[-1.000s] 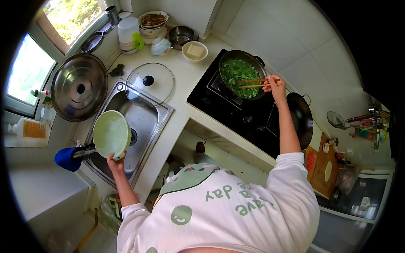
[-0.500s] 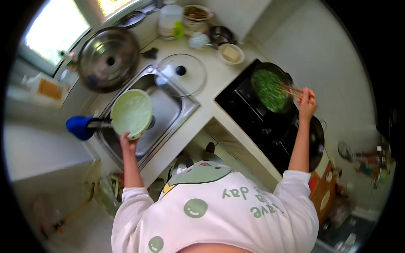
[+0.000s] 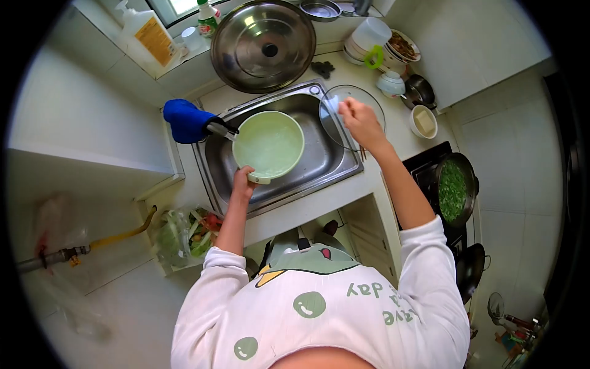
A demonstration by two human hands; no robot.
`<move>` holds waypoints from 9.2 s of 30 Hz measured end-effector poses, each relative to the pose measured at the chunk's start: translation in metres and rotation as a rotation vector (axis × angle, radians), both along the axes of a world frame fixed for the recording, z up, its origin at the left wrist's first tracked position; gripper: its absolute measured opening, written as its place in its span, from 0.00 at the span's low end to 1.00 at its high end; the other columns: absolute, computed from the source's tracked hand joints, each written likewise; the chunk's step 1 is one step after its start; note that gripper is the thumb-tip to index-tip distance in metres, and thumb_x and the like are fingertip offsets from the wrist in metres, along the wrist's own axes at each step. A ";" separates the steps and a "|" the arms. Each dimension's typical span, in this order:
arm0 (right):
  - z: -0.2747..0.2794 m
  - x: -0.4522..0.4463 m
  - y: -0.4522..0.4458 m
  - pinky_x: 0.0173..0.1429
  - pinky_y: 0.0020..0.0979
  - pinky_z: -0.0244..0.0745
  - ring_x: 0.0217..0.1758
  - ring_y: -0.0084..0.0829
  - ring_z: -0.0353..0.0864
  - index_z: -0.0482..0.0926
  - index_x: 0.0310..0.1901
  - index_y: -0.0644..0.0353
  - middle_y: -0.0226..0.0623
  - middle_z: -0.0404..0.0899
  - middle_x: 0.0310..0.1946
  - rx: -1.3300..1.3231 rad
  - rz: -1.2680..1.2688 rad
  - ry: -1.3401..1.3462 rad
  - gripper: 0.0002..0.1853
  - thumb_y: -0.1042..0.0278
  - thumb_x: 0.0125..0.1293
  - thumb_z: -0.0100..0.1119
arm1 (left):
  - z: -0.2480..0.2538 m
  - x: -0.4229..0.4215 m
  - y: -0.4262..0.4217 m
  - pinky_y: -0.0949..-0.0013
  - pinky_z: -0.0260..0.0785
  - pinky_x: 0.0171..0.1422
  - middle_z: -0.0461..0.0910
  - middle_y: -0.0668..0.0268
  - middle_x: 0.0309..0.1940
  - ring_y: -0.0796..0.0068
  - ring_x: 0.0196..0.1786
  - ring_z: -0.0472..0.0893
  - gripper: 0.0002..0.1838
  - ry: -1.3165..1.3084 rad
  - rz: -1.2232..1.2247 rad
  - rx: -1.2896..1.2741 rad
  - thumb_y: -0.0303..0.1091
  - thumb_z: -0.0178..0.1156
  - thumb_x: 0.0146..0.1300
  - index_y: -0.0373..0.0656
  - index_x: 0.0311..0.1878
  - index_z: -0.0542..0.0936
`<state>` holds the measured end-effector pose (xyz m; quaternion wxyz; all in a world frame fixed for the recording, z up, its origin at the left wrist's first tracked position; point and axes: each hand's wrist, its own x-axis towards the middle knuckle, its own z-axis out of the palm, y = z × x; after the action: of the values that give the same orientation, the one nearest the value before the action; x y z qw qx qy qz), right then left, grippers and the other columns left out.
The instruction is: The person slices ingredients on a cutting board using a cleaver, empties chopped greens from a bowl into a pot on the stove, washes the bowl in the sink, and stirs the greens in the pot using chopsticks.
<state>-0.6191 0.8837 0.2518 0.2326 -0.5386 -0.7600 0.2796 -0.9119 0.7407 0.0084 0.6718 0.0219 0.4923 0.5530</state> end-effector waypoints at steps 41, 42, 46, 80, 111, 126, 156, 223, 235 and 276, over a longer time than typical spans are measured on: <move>-0.064 -0.337 0.083 0.43 0.33 0.75 0.39 0.42 0.81 0.83 0.41 0.50 0.39 0.82 0.34 0.040 0.626 0.102 0.15 0.69 0.49 0.59 | 0.007 -0.018 -0.059 0.61 0.75 0.43 0.75 0.58 0.44 0.62 0.43 0.79 0.28 0.056 -0.029 -0.137 0.25 0.54 0.48 0.36 0.57 0.66; -0.073 -0.343 0.080 0.45 0.33 0.75 0.40 0.42 0.81 0.83 0.43 0.49 0.39 0.82 0.35 -0.011 0.688 0.075 0.15 0.67 0.50 0.59 | 0.007 -0.018 -0.058 0.61 0.75 0.43 0.75 0.58 0.44 0.62 0.43 0.79 0.28 0.036 -0.040 -0.146 0.25 0.54 0.48 0.36 0.57 0.67; -0.088 -0.344 0.078 0.46 0.35 0.74 0.44 0.41 0.81 0.80 0.47 0.54 0.43 0.82 0.40 -0.208 0.817 0.167 0.17 0.65 0.54 0.59 | 0.010 -0.016 -0.056 0.62 0.75 0.43 0.75 0.58 0.44 0.62 0.42 0.79 0.27 0.045 -0.034 -0.138 0.25 0.53 0.48 0.36 0.56 0.67; 0.015 -0.298 0.074 0.37 0.30 0.72 0.31 0.30 0.77 0.81 0.45 0.50 0.34 0.77 0.32 0.243 1.026 0.266 0.17 0.77 0.54 0.56 | 0.010 -0.002 -0.049 0.60 0.75 0.41 0.74 0.60 0.42 0.63 0.44 0.77 0.26 0.035 -0.048 -0.051 0.25 0.53 0.46 0.37 0.55 0.69; -0.232 -0.458 0.156 0.50 0.39 0.74 0.51 0.38 0.79 0.78 0.52 0.49 0.34 0.78 0.51 -0.559 0.854 -0.417 0.22 0.55 0.54 0.59 | -0.008 -0.009 -0.070 0.61 0.72 0.45 0.73 0.60 0.43 0.64 0.43 0.76 0.26 -0.041 0.080 -0.225 0.22 0.53 0.45 0.37 0.53 0.69; 0.022 -0.051 0.052 0.44 0.22 0.70 0.38 0.21 0.76 0.79 0.46 0.60 0.31 0.78 0.35 -0.032 0.109 0.633 0.14 0.61 0.70 0.48 | 0.056 0.041 -0.030 0.60 0.72 0.43 0.72 0.60 0.44 0.63 0.43 0.75 0.26 0.027 -0.156 -0.019 0.23 0.52 0.45 0.36 0.52 0.68; 0.117 0.364 -0.245 0.24 0.18 0.49 0.19 0.15 0.57 0.65 0.20 0.62 0.27 0.62 0.21 0.548 -0.635 0.387 0.19 0.69 0.71 0.40 | 0.027 0.320 0.033 0.62 0.61 0.23 0.70 0.57 0.32 0.65 0.25 0.70 0.13 0.207 -0.187 -0.184 0.20 0.50 0.47 0.37 0.40 0.70; -0.007 0.503 -0.214 0.38 0.24 0.77 0.31 0.25 0.82 0.79 0.42 0.66 0.38 0.83 0.31 0.004 -0.965 0.469 0.15 0.61 0.65 0.56 | 0.018 0.384 0.163 0.49 0.72 0.40 0.70 0.53 0.41 0.53 0.38 0.73 0.11 0.322 -0.359 -0.209 0.20 0.55 0.52 0.34 0.40 0.71; 0.017 0.489 -0.244 0.33 0.23 0.76 0.27 0.22 0.80 0.80 0.37 0.66 0.36 0.81 0.27 0.243 -1.176 0.391 0.12 0.64 0.64 0.56 | 0.030 0.340 0.146 0.55 0.68 0.60 0.70 0.55 0.52 0.54 0.54 0.72 0.17 0.133 -0.421 -0.116 0.29 0.56 0.60 0.36 0.51 0.71; -0.018 0.478 -0.225 0.32 0.24 0.75 0.25 0.23 0.80 0.79 0.39 0.66 0.36 0.81 0.26 0.031 -0.976 0.526 0.14 0.61 0.65 0.56 | 0.147 0.491 0.032 0.51 0.61 0.67 0.58 0.46 0.65 0.47 0.67 0.61 0.28 -0.212 -1.027 0.107 0.26 0.47 0.66 0.28 0.67 0.53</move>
<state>-0.1408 0.6587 0.2334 0.5250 -0.7368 -0.3425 0.2534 -0.4205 0.7731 0.1550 0.9003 0.2386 0.3184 0.1763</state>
